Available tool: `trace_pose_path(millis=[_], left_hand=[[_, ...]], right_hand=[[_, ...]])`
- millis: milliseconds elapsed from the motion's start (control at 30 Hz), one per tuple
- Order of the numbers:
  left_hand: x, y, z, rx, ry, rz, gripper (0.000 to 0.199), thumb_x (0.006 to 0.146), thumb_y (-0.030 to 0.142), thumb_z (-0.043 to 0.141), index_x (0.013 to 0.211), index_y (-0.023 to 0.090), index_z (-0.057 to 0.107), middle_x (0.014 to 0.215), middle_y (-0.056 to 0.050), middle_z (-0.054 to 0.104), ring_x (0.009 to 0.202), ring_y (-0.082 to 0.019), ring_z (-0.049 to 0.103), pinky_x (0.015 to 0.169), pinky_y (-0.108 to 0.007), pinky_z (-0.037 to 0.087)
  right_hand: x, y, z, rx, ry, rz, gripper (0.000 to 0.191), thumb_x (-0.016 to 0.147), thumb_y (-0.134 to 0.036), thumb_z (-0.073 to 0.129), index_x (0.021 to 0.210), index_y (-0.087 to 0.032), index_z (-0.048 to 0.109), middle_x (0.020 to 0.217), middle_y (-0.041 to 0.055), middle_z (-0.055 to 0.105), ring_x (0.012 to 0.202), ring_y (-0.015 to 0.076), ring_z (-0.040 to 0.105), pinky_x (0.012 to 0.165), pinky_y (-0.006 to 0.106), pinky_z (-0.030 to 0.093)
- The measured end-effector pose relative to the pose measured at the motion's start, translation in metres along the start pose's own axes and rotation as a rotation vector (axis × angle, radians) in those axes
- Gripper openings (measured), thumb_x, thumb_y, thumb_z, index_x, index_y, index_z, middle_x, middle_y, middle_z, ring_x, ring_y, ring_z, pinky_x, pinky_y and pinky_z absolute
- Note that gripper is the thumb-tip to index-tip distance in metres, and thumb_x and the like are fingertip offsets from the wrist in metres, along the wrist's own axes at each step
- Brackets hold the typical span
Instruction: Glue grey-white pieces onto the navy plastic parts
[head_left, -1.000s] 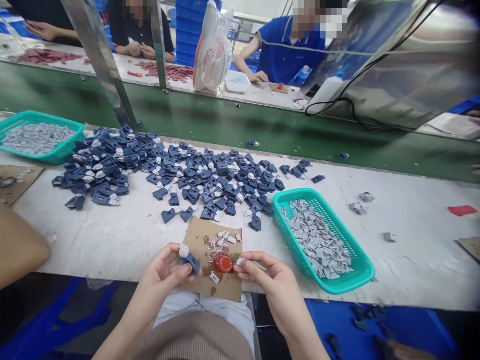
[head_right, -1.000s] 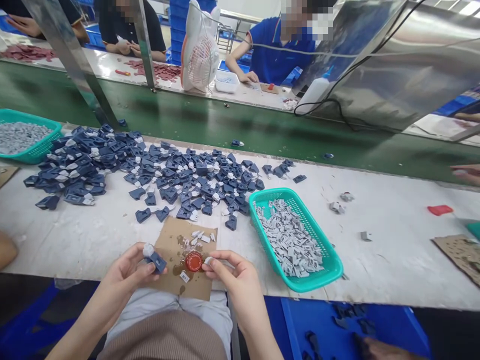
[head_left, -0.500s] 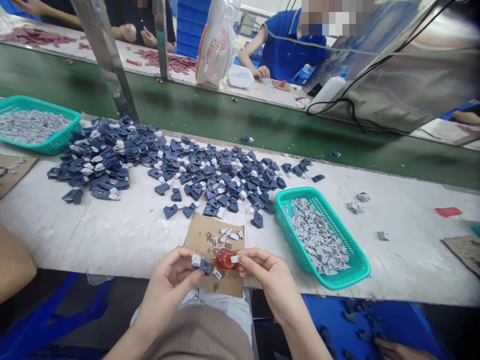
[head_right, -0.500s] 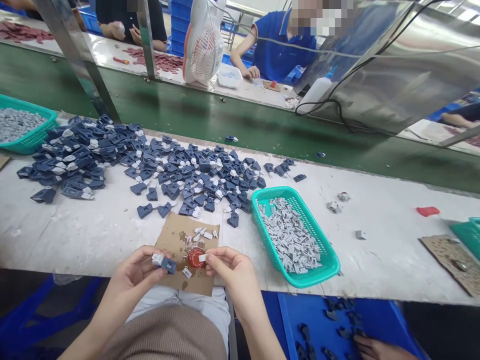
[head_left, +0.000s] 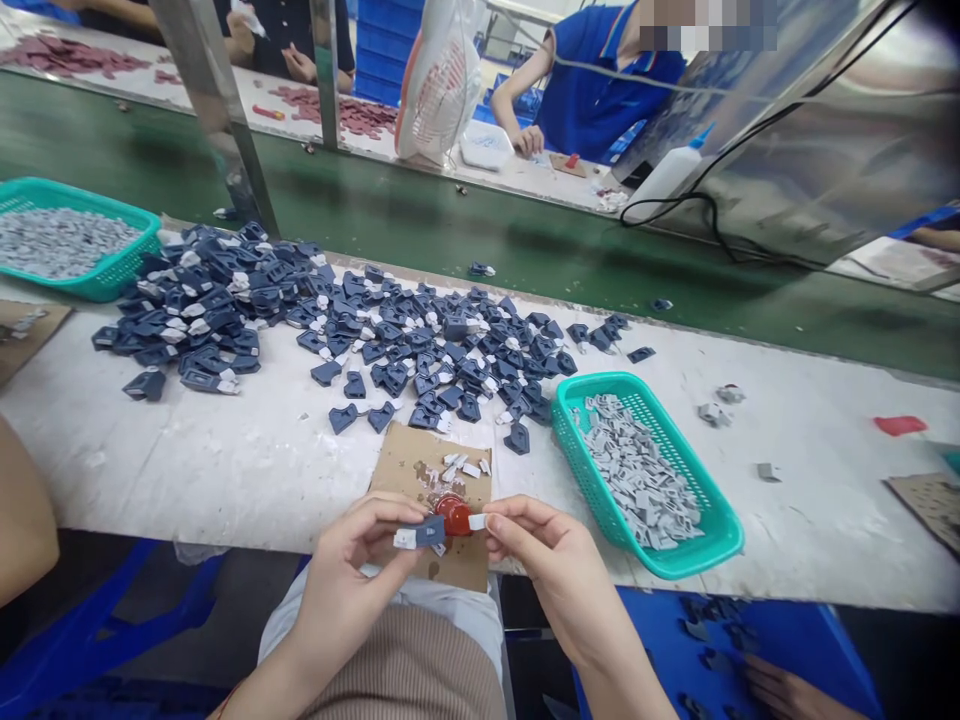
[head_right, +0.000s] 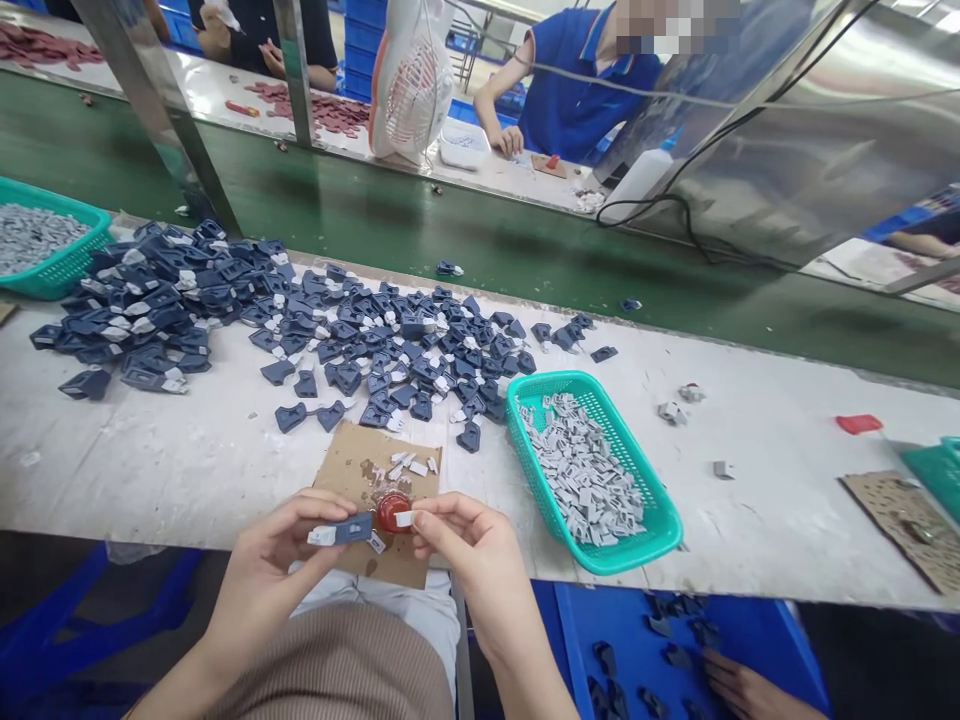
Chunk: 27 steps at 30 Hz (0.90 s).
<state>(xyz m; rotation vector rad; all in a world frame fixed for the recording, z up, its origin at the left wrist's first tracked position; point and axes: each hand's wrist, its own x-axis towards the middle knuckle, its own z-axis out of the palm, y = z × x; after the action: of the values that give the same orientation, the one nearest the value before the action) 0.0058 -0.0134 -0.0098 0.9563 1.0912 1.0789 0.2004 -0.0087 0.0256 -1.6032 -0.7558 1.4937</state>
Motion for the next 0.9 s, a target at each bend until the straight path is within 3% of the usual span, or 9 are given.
trace_pose_path(millis=[300, 567, 900], left_hand=[[-0.007, -0.006, 0.004, 0.024, 0.015, 0.169, 0.014, 0.079, 0.016, 0.076, 0.086, 0.029, 0.074, 0.1, -0.006, 0.071, 0.102, -0.024, 0.068, 0.085, -0.033, 0.059], [-0.009, -0.006, 0.002, 0.089, -0.009, 0.381, 0.024, 0.081, 0.004, 0.069, 0.093, 0.025, 0.072, 0.102, -0.005, 0.072, 0.1, -0.02, 0.07, 0.079, -0.026, 0.061], [-0.009, -0.006, 0.001, 0.11, -0.003, 0.429, 0.028, 0.081, 0.002, 0.069, 0.095, 0.026, 0.07, 0.103, -0.002, 0.072, 0.1, -0.017, 0.07, 0.081, -0.024, 0.061]], right_hand=[[-0.02, -0.014, 0.015, 0.043, -0.103, -0.009, 0.021, 0.07, -0.037, 0.086, 0.075, -0.019, 0.078, 0.063, 0.001, 0.071, 0.058, 0.0125, 0.062, 0.059, 0.023, 0.054], [-0.019, -0.015, 0.024, 0.09, -0.137, -0.001, 0.024, 0.067, -0.038, 0.089, 0.074, -0.018, 0.078, 0.058, -0.0005, 0.069, 0.054, 0.0094, 0.06, 0.056, 0.019, 0.052], [-0.018, -0.01, 0.024, 0.102, -0.169, -0.02, 0.021, 0.07, -0.037, 0.088, 0.075, -0.019, 0.078, 0.06, -0.0007, 0.069, 0.054, 0.0081, 0.059, 0.054, 0.017, 0.051]])
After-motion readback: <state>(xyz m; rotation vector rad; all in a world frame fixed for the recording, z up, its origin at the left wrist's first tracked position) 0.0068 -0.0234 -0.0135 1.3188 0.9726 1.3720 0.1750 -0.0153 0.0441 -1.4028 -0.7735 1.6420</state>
